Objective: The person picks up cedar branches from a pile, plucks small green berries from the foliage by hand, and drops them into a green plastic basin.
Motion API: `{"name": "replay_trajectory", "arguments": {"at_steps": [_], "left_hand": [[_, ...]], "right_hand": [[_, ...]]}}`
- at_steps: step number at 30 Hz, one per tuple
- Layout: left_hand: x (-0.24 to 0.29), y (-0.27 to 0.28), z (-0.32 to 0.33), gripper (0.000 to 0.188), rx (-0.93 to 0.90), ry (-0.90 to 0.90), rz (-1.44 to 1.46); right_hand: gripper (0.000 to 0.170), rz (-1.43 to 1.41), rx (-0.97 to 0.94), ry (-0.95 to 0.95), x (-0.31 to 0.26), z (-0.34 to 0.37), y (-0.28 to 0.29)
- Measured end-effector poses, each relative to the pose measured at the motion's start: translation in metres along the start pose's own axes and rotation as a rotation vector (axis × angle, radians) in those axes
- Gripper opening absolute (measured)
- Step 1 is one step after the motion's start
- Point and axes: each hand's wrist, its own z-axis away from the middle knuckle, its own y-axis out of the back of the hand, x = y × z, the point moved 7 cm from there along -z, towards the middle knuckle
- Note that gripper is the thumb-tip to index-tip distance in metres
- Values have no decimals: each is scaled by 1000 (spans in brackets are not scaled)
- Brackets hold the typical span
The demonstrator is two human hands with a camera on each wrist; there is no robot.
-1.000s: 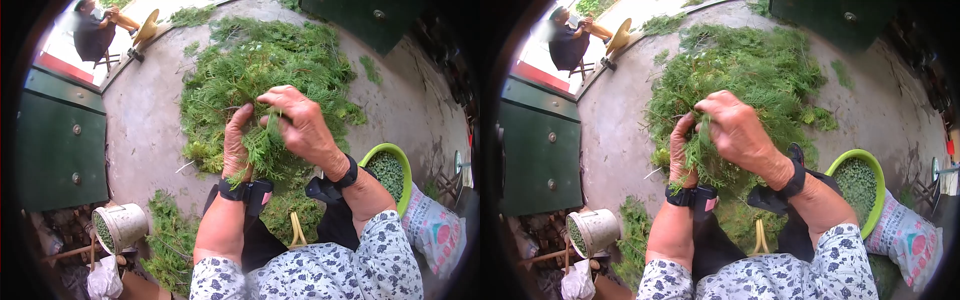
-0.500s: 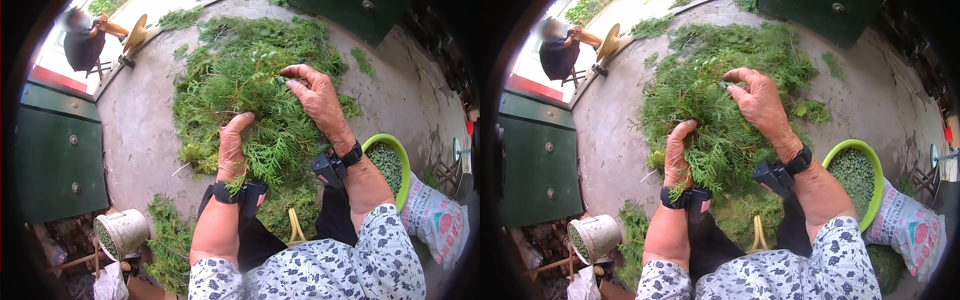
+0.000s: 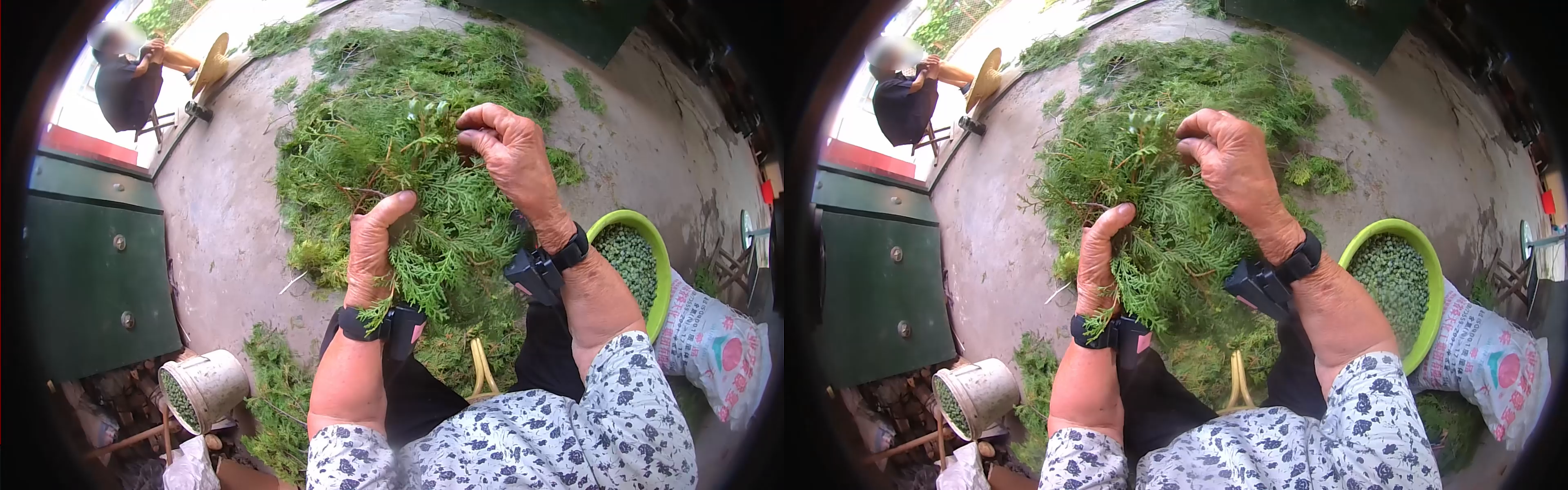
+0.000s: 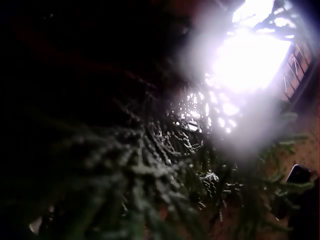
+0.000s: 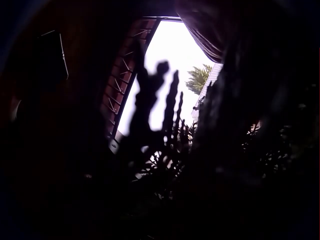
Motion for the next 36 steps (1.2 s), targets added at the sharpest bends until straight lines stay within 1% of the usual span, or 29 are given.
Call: {"name": "replay_trajectory", "arguments": {"at_steps": [1, 4, 5, 8, 9, 12, 13, 16, 17, 20, 21, 24, 27, 29, 30, 31, 34, 35, 36], "left_hand": [[0, -1, 1, 24, 4, -13, -23], [-4, 0, 1, 23, 30, -36, -53], [-4, 2, 3, 23, 30, -45, -50], [2, 0, 11, 26, 27, -88, -78], [6, 3, 15, 26, 23, -105, -93], [3, 3, 12, 29, 17, -94, -130], [1, 2, 11, 29, 14, -100, -131], [0, 5, 9, 30, 8, -99, -160], [0, 5, 8, 31, 7, -97, -174], [3, 2, 9, 32, 10, -104, -158], [4, 1, 10, 32, 6, -98, -148], [4, -3, 12, 31, -7, -91, -125], [3, -1, 10, 31, 3, -91, -142], [0, 5, 9, 31, 42, -73, -199], [0, 5, 10, 31, 49, -75, -149], [0, 6, 11, 31, 54, -77, -99], [0, 5, 12, 28, 45, -52, -22], [-1, 6, 11, 28, 54, -27, 3], [-2, 6, 10, 27, 63, -2, 29]], "right_hand": [[11, 32, 26, 44, -3, -1, 2], [5, 30, 233, -6, 1, -3, 22], [6, 9, 240, -52, 4, -8, 34], [16, -591, 326, -181, 18, -18, 49], [27, -766, 291, -251, 10, -16, 39], [26, -846, -41, -290, 16, -16, 26], [26, -694, -167, -272, 12, -12, 23], [25, -312, -181, -310, 2, -5, 14], [25, -150, -211, -241, 3, -6, 12], [23, -33, -282, -250, 6, -6, 7], [19, -24, -283, -277, 6, -5, 7], [18, -193, -186, -325, 9, -5, 11], [15, 80, 57, 65, -2, -8, 21], [15, -6, 198, 22, -1, -11, 37], [16, -48, 268, 0, 0, -13, 46], [16, -316, 246, -172, 12, -16, 49], [18, -907, 111, -411, 26, -12, 37], [18, -945, 83, -465, 29, -11, 31], [18, -893, 14, -474, 32, -10, 27]]}}
